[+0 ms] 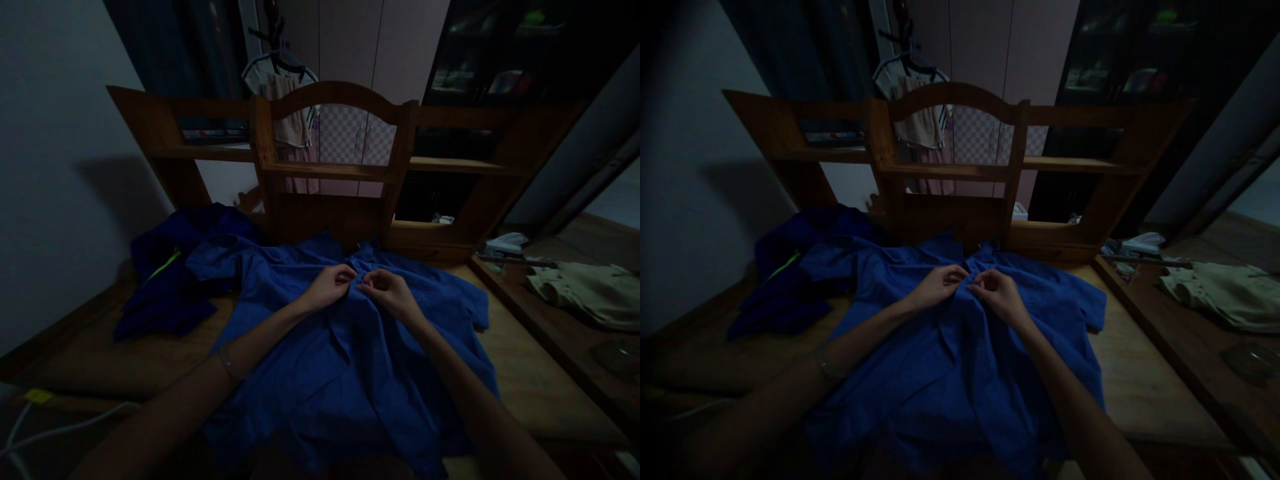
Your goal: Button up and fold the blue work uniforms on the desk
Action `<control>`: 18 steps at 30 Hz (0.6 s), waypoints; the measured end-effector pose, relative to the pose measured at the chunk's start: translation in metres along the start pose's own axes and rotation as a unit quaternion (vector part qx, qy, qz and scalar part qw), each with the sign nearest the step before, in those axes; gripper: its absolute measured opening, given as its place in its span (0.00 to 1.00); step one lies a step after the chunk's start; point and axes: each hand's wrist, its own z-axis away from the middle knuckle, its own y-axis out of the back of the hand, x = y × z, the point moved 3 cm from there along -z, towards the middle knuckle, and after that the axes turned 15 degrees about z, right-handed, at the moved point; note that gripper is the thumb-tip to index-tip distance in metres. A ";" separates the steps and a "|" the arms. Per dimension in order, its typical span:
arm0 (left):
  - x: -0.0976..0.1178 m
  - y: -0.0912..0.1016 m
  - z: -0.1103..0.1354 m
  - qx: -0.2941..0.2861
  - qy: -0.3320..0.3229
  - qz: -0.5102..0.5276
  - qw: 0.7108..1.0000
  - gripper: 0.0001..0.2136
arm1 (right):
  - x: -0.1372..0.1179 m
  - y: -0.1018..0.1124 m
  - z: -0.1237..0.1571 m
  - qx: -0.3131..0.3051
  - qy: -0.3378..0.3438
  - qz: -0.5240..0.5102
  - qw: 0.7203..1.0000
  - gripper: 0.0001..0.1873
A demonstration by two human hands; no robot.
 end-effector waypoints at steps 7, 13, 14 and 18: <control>-0.026 -0.008 0.007 0.087 0.102 0.155 0.979 0.15 | -0.002 0.005 0.006 0.037 0.084 0.168 0.981 0.14; -0.054 0.002 0.016 0.139 0.099 0.190 0.967 0.18 | -0.007 -0.005 0.008 0.022 0.113 0.217 0.969 0.11; -0.055 0.003 0.016 0.140 0.098 0.192 0.966 0.18 | -0.007 -0.006 0.008 0.021 0.115 0.220 0.969 0.11; -0.053 0.004 0.015 0.145 0.104 0.188 0.966 0.18 | -0.006 -0.005 0.007 0.017 0.112 0.214 0.970 0.11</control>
